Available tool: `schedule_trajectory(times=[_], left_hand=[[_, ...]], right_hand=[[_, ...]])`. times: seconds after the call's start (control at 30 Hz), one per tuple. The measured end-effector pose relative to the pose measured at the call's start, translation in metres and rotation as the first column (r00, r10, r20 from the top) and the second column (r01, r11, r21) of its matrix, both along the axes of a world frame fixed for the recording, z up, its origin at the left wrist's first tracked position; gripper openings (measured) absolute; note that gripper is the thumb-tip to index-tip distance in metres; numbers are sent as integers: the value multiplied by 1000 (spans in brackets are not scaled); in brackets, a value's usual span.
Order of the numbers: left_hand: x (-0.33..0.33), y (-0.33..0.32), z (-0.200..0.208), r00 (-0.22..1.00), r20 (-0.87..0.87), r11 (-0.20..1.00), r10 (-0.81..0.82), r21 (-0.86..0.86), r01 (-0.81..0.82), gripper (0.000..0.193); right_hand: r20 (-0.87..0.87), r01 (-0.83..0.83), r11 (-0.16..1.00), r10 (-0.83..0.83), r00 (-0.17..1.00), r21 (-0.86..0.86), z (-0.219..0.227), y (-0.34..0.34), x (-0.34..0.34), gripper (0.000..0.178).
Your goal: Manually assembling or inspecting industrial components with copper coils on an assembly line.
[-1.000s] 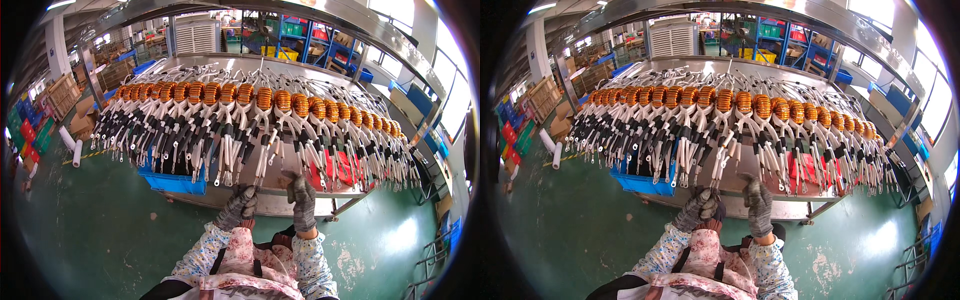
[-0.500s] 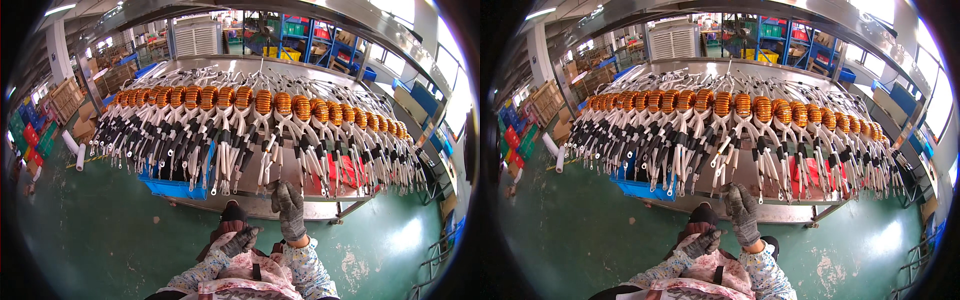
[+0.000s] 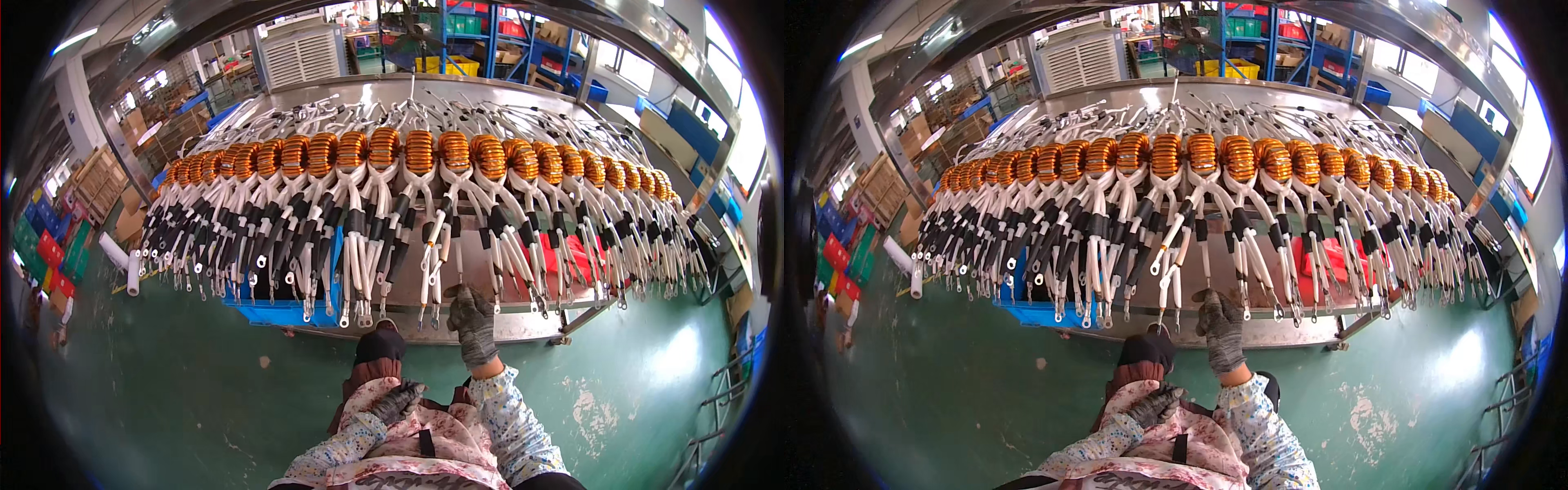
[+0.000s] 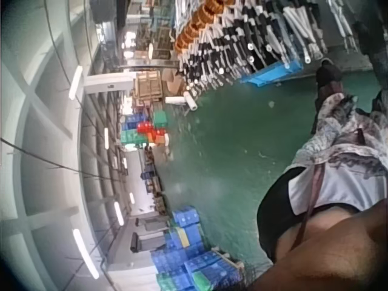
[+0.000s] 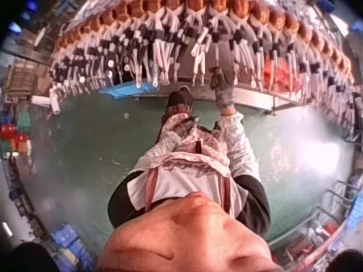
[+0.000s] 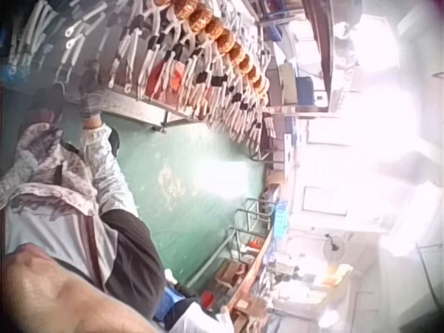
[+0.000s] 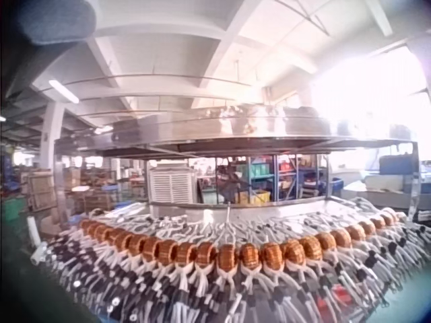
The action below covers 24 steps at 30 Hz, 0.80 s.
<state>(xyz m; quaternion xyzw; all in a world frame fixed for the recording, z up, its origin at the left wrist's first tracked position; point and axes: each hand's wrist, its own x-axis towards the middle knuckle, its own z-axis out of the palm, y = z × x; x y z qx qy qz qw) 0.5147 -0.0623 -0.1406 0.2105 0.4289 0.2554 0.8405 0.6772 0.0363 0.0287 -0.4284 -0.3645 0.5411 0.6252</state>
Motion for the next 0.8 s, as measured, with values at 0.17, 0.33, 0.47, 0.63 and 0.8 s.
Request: schedule_trajectory(times=[0.17, 0.33, 0.47, 0.63, 0.8], left_hand=[[4, -5, 48, 982, -183, 996, 34, 87, -19, 19], [5, 7, 93, 998, -60, 983, 13, -181, -23, 16], [-22, -1, 32, 981, 162, 973, 110, -219, -73, 48], [-16, -14, -71, 923, -360, 755, -134, 566, 331, 27], [-13, -1, -65, 834, 467, 901, -295, 427, 79, 29]], right_hand=[[-58, 82, 996, -79, 995, 46, 30, -7, -20, 29], [207, 220, 933, -284, 936, 285, -8, 26, -11, 30], [547, 253, 766, -611, 572, 591, -9, 22, -7, 33], [-550, -315, 936, 347, 759, 156, 12, 36, 5, 29], [-584, -267, 947, 319, 746, 176, 8, 30, -1, 23]])
